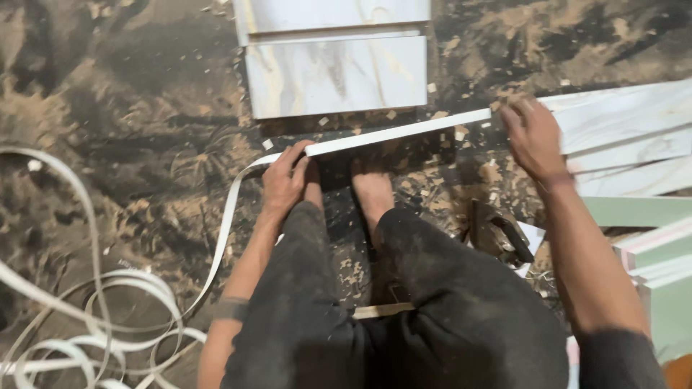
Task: The person sits on the floor applying white edge banding tape to the edges of marble-patterned furniture panels. They align the tape along a panel edge, press it with a hand iron, then peel and trim the excess strip and set the finished panel aside with others.
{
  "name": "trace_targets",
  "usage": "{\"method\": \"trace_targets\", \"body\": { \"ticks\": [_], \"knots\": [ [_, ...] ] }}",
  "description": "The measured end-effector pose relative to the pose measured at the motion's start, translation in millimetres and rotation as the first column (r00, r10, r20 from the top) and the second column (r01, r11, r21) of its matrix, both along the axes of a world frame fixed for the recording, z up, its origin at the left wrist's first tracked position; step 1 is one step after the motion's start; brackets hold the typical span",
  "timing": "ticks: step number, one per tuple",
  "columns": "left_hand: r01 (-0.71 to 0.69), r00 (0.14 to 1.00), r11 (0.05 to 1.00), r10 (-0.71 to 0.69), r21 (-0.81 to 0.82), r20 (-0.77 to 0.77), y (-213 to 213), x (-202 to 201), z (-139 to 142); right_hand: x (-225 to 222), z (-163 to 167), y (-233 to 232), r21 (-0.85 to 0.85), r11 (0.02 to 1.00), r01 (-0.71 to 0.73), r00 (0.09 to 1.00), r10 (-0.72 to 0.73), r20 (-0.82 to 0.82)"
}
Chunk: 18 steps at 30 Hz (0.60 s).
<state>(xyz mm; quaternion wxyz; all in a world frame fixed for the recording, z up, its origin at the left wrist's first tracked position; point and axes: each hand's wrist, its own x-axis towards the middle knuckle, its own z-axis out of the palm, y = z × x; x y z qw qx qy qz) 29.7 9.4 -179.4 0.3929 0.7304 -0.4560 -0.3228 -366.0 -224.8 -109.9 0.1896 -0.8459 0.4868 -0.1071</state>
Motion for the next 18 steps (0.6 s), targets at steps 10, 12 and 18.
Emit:
{"method": "trace_targets", "body": {
  "ticks": [10, 12, 18],
  "knots": [
    [0.07, 0.996, 0.989, -0.062, -0.129, 0.061, -12.4, 11.4, -2.0, 196.0, 3.9, 0.6, 0.066, 0.994, -0.09, 0.983, 0.1, -0.154],
    [0.106, 0.99, 0.982, -0.09, -0.157, 0.11, -14.4, 14.3, -13.5, 251.6, -0.6, 33.8, 0.244, 0.968, -0.065, 0.995, 0.082, -0.062],
    [0.103, 0.98, 0.992, -0.114, 0.073, 0.165, -5.2, 13.9, -22.7, 326.7, -0.8, 81.2, 0.04, 0.907, -0.419, 0.905, 0.413, 0.1]
  ]
}}
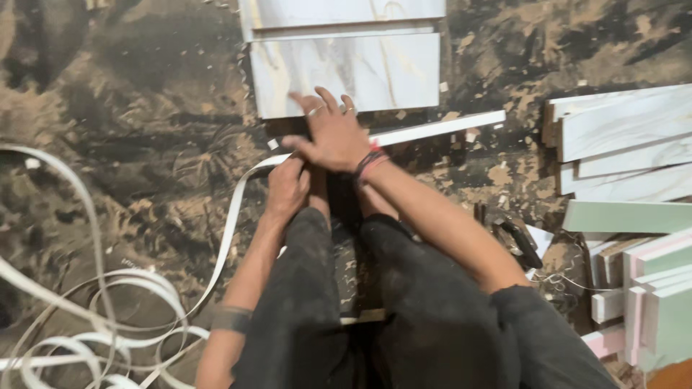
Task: The person sits on the floor applying white edge banding tape to the edges of marble-patterned furniture panels. They align the tape along a panel edge, press it with a hand iron, then peel and trim the excess strip and set the finished panel aside with others.
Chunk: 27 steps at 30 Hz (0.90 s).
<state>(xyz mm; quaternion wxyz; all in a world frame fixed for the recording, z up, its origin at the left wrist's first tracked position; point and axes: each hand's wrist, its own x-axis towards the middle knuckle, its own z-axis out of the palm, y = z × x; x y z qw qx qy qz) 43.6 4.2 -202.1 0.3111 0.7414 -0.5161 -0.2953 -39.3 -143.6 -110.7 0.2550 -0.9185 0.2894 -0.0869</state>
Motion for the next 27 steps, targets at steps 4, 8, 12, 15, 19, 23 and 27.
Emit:
{"method": "trace_targets", "body": {
  "ticks": [4, 8, 12, 15, 19, 23, 27],
  "knots": [
    [0.055, 0.997, 0.995, -0.051, -0.084, 0.05, 5.3, 13.2, 28.0, -43.7, 7.6, -19.3, 0.322, 0.944, 0.073, 0.952, -0.163, 0.261],
    [0.142, 0.93, 0.985, -0.168, 0.101, 0.326, -3.1, 7.5, 64.0, -120.2, -1.0, -43.7, -0.137, 0.97, 0.203, 0.979, -0.198, 0.05],
    [0.448, 0.783, 0.833, -0.19, -0.325, 0.592, -72.2, -45.3, 49.3, -156.6, -30.7, -44.8, -0.253, 0.942, 0.22, 0.968, -0.243, -0.064],
    [0.504, 0.693, 0.837, -0.244, -0.214, 0.678, -93.1, -47.4, 20.5, -155.6, -39.6, -42.0, -0.239, 0.947, 0.213, 0.963, -0.244, -0.11],
    [0.482, 0.677, 0.871, -0.307, -0.089, 0.67, -80.6, -31.6, -1.6, -156.8, -40.1, -49.2, -0.264, 0.947, 0.182, 0.974, -0.211, -0.085],
    [0.41, 0.703, 0.905, -0.235, -0.113, 0.671, -64.3, -17.3, -3.4, -160.6, -32.9, -63.0, -0.107, 0.975, 0.196, 0.951, -0.216, -0.223],
    [0.433, 0.734, 0.896, -0.284, -0.103, 0.617, -66.2, -19.3, -2.7, -129.0, -21.8, -64.6, 0.051, 0.988, 0.146, 0.863, -0.101, -0.495]
  ]
}}
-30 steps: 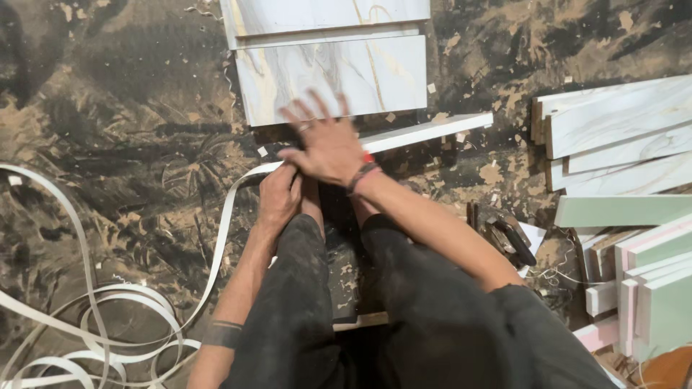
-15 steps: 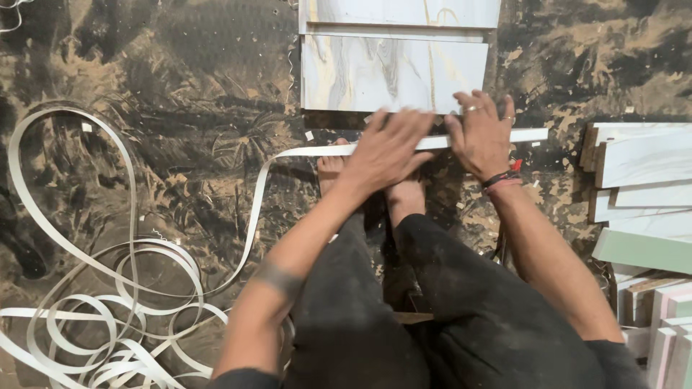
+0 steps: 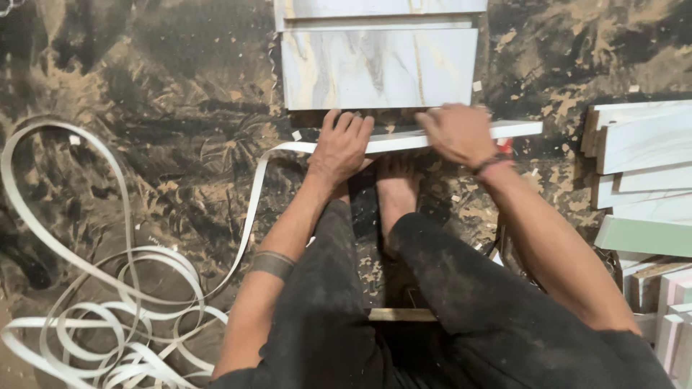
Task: The person sits on the floor applying white edge banding tape to the edges of marble-patterned furniture panels. They align the tape along a panel edge, press it with a hand iron, then peel and trim the excess strip and set the finished panel aside with others.
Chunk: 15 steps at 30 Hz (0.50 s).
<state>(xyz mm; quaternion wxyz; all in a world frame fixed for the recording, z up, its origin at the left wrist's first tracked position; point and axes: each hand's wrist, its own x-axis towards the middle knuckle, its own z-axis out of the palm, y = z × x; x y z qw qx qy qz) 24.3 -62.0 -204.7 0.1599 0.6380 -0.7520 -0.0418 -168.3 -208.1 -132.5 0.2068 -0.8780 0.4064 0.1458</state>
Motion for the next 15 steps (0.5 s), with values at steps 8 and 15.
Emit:
{"method": "trace_targets", "body": {
  "ticks": [8, 15],
  "knots": [
    [-0.012, 1.0, 0.995, 0.011, -0.097, -0.01, -14.4, -4.9, 3.2, 17.0, -2.6, -15.7, -0.141, 0.989, -0.036, 0.984, 0.06, 0.169],
    [0.01, 0.998, 0.998, -0.014, -0.061, -0.069, -15.2, -3.2, 3.9, -113.1, 1.0, -90.5, -0.188, 0.958, 0.218, 0.968, -0.187, 0.167]
  ]
}}
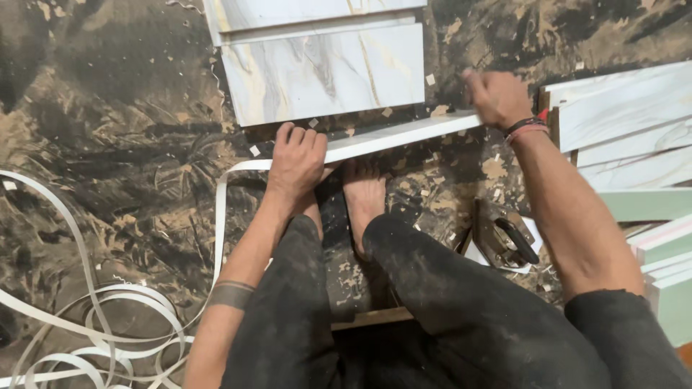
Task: The person sits on the floor applying white edge banding tape to the edges of marble-patterned furniture panels. They align the tape along a panel edge, press it with a hand iron, then peel and trim the excess strip and set the finished panel aside with others.
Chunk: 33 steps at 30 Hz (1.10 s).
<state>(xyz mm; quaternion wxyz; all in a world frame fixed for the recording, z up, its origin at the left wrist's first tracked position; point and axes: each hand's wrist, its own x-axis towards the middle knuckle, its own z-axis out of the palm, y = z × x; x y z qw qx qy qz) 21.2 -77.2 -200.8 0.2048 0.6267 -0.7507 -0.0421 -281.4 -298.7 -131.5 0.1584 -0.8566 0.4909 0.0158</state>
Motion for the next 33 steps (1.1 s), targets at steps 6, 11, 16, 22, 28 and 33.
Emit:
{"method": "trace_targets", "body": {
  "ticks": [6, 11, 16, 22, 28, 33],
  "knots": [
    [0.024, 1.0, 0.999, -0.024, 0.035, -0.012, 4.1, -1.9, -4.7, 121.0, 30.8, 68.8, 0.023, 0.983, -0.183, 0.965, 0.175, 0.194],
    [0.027, 0.994, 1.0, -0.028, 0.01, 0.107, 8.4, -2.2, 0.4, 181.2, 21.7, 117.2, 0.105, 0.912, -0.395, 0.916, 0.384, 0.112],
    [-0.014, 0.999, 1.0, 0.014, 0.004, 0.041, 11.8, -1.0, 6.8, 89.8, 27.8, 72.7, 0.139, 0.923, -0.359, 0.929, 0.367, -0.038],
    [-0.008, 0.999, 1.0, 0.007, -0.019, -0.048, 10.1, 3.2, 6.6, 23.9, 29.1, 55.2, -0.107, 0.951, -0.291, 0.95, 0.3, 0.081],
    [0.021, 0.995, 1.0, -0.022, -0.002, -0.098, 11.6, -1.5, 19.3, 138.8, 17.6, 140.9, -0.135, 0.937, -0.323, 0.934, 0.339, 0.113],
    [0.018, 0.994, 1.0, -0.017, 0.009, -0.104, 20.0, 4.4, 43.9, 151.0, 41.4, 152.7, -0.204, 0.876, -0.437, 0.865, 0.471, 0.172]
  ]
}}
